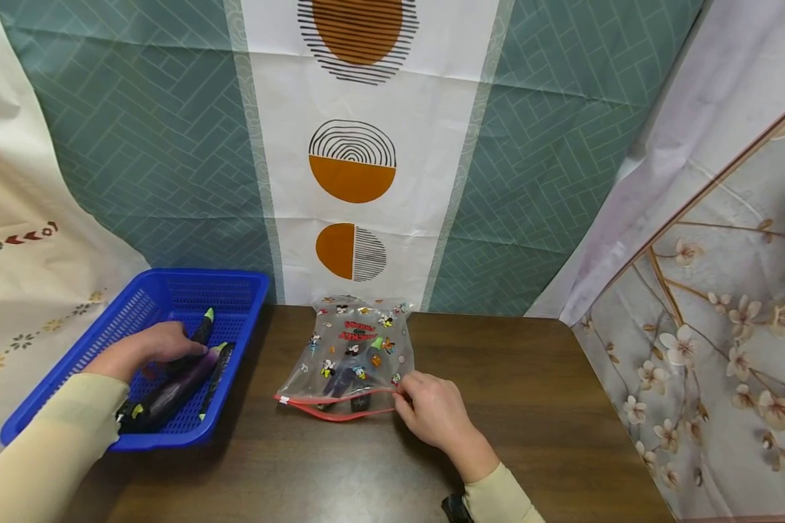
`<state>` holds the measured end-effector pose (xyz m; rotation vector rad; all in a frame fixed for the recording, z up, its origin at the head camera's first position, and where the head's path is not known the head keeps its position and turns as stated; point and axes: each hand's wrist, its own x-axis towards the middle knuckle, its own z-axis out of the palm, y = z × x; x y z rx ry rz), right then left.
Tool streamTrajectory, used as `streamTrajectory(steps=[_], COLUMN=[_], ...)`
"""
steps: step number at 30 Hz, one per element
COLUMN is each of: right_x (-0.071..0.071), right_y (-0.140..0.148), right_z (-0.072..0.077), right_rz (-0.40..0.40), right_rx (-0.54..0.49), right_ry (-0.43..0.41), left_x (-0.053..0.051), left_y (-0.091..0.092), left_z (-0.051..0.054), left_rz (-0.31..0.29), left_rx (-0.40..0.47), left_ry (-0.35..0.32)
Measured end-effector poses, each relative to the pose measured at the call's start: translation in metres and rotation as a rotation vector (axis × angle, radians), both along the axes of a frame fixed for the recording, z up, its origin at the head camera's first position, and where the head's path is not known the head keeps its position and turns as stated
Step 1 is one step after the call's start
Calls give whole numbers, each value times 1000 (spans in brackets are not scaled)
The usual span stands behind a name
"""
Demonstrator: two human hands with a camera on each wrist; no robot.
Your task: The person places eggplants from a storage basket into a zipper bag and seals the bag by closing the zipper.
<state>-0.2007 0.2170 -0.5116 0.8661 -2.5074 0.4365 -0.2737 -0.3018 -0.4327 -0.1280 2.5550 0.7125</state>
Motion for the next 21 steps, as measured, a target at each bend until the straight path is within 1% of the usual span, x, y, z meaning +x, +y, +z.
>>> streamTrajectory(steps=[7,17,21], right_x=[1,2,2], right_y=[-1,-1,-1], right_z=[1,2,2], right_rz=[-8,-16,-19], right_rx=[7,16,14], right_ry=[-23,-43,-51], left_x=[-2,-1,-1], left_y=[-1,0,0], left_z=[-4,-1,-2], left_rz=[-4,13,26], left_rx=[12,33,49], left_ry=[-33,-43,-52])
